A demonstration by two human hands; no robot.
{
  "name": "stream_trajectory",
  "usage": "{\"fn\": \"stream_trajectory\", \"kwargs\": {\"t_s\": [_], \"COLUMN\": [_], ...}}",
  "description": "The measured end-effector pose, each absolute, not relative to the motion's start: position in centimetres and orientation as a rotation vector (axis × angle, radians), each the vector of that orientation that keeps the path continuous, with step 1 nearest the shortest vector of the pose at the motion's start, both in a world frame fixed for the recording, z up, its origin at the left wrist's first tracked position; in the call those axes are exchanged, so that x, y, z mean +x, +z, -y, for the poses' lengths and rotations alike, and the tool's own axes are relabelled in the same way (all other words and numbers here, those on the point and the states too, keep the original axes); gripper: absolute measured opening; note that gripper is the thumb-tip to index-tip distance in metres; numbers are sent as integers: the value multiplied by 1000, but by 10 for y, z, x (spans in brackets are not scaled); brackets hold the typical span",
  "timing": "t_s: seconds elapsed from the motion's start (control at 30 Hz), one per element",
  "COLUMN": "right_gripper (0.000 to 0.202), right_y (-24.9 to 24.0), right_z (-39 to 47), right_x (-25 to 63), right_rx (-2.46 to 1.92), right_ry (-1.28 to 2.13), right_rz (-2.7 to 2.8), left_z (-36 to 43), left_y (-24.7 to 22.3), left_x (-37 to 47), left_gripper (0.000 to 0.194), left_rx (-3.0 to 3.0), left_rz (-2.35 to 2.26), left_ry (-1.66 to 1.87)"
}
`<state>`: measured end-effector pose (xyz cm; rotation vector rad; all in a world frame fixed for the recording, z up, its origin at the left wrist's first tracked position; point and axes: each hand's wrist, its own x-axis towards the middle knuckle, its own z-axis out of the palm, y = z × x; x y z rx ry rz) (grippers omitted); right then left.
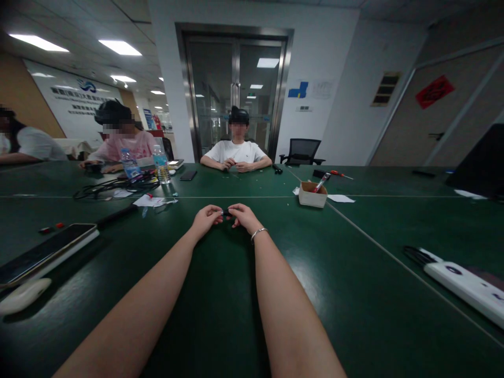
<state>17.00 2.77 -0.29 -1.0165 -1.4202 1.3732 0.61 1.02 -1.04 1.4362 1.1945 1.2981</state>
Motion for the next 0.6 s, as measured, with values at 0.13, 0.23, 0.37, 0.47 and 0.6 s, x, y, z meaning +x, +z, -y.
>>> {"fn": "stream_trajectory", "kwargs": {"t_s": [0.13, 0.23, 0.37, 0.47, 0.6], "right_gripper": [11, 11, 10, 10, 11], "right_y": [-3, -3, -3, -4, -4], "right_z": [-28, -28, -29, -29, -28], "right_x": [170, 170, 171, 172, 172], "right_rx": [-1007, -1014, -1021, -1010, -997], "right_ry": [1379, 1382, 1391, 1399, 1392], "right_rz": [1406, 1407, 1405, 1395, 1392], "left_z": [-12, -12, -10, -10, -13], "left_y": [-12, -12, -10, -10, -13], "left_x": [5, 4, 4, 3, 3], "left_gripper": [16, 21, 24, 24, 24], "left_rx": [1422, 1435, 1466, 1460, 1437], "left_rz": [-1174, -1181, -1170, -1154, -1152], "left_ry": [1317, 1359, 1333, 1309, 1297]}}
